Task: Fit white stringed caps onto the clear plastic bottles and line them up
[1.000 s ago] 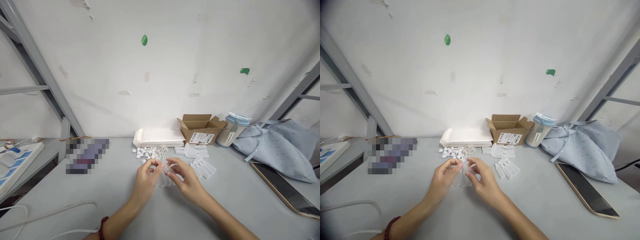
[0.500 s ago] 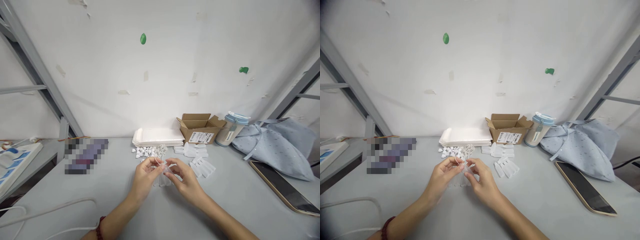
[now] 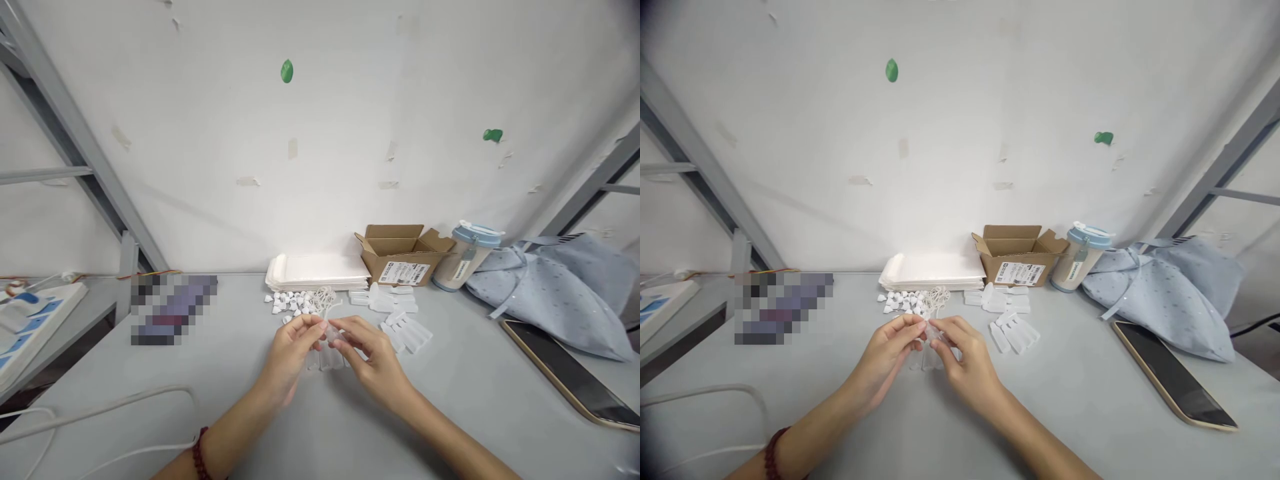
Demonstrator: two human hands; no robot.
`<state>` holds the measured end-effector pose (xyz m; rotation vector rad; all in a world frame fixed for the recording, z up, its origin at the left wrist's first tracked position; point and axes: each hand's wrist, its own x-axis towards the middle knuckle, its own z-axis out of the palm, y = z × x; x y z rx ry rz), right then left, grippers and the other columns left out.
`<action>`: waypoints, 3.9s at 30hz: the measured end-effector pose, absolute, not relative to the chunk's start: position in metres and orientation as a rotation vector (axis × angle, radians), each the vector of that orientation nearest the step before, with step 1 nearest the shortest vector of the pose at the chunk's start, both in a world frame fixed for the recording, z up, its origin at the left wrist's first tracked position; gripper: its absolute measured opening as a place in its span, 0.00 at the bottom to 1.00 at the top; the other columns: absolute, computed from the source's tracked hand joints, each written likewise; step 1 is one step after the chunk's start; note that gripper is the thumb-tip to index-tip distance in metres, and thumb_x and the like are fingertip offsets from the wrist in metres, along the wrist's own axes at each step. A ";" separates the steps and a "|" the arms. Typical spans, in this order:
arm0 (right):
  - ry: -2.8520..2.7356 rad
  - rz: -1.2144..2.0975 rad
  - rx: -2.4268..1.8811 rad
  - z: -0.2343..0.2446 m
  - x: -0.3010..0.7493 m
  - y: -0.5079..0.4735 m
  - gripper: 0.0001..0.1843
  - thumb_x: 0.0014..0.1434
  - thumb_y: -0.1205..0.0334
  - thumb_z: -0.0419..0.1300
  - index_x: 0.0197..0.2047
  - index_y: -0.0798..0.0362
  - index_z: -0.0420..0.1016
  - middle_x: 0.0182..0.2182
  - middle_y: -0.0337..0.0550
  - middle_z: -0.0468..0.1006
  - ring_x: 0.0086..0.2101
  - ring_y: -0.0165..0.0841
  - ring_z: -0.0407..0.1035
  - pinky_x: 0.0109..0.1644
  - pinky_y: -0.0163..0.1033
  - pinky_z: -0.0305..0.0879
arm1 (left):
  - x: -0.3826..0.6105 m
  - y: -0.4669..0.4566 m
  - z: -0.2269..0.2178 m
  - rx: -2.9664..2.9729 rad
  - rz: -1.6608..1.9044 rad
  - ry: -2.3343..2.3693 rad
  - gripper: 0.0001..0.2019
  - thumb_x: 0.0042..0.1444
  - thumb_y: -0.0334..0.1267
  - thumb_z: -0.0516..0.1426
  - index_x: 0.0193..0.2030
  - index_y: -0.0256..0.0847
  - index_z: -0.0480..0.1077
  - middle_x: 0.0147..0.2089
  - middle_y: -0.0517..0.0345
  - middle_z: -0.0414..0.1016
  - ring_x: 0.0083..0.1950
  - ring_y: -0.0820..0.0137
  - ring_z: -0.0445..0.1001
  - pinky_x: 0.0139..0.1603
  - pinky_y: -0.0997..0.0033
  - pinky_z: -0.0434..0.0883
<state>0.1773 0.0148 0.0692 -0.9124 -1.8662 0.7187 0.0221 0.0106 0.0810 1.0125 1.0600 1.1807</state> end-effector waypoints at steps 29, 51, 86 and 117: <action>-1.689 0.991 -1.138 0.075 0.182 0.021 0.11 0.56 0.57 0.57 0.40 0.54 0.69 0.29 0.42 0.76 0.26 0.33 0.72 0.24 0.34 0.62 | 0.019 0.012 0.070 2.392 1.334 1.188 0.16 0.56 0.33 0.53 0.52 0.41 0.66 0.50 0.47 0.71 0.51 0.60 0.68 0.51 0.57 0.66; -2.051 0.744 -1.272 0.080 0.218 0.044 0.17 0.59 0.69 0.46 0.19 0.53 0.59 0.16 0.34 0.62 0.19 0.28 0.58 0.25 0.33 0.52 | 0.049 0.039 0.067 2.569 1.011 1.186 0.18 0.47 0.36 0.61 0.46 0.41 0.67 0.45 0.50 0.72 0.51 0.56 0.66 0.50 0.53 0.65; -2.379 0.363 -1.637 0.066 0.212 0.045 0.15 0.51 0.73 0.48 0.32 0.56 0.76 0.30 0.48 0.79 0.30 0.34 0.71 0.28 0.33 0.51 | 0.052 0.025 0.060 2.590 0.649 1.251 0.17 0.50 0.40 0.59 0.46 0.39 0.65 0.47 0.51 0.70 0.54 0.55 0.61 0.52 0.54 0.61; -2.294 -0.114 -1.848 0.059 0.236 0.091 0.37 0.49 0.84 0.45 0.59 0.47 0.62 0.60 0.49 0.58 0.57 0.47 0.51 0.51 0.49 0.54 | 0.010 0.074 0.060 2.468 0.620 1.493 0.23 0.63 0.52 0.38 0.53 0.46 0.66 0.59 0.52 0.64 0.61 0.56 0.54 0.56 0.47 0.56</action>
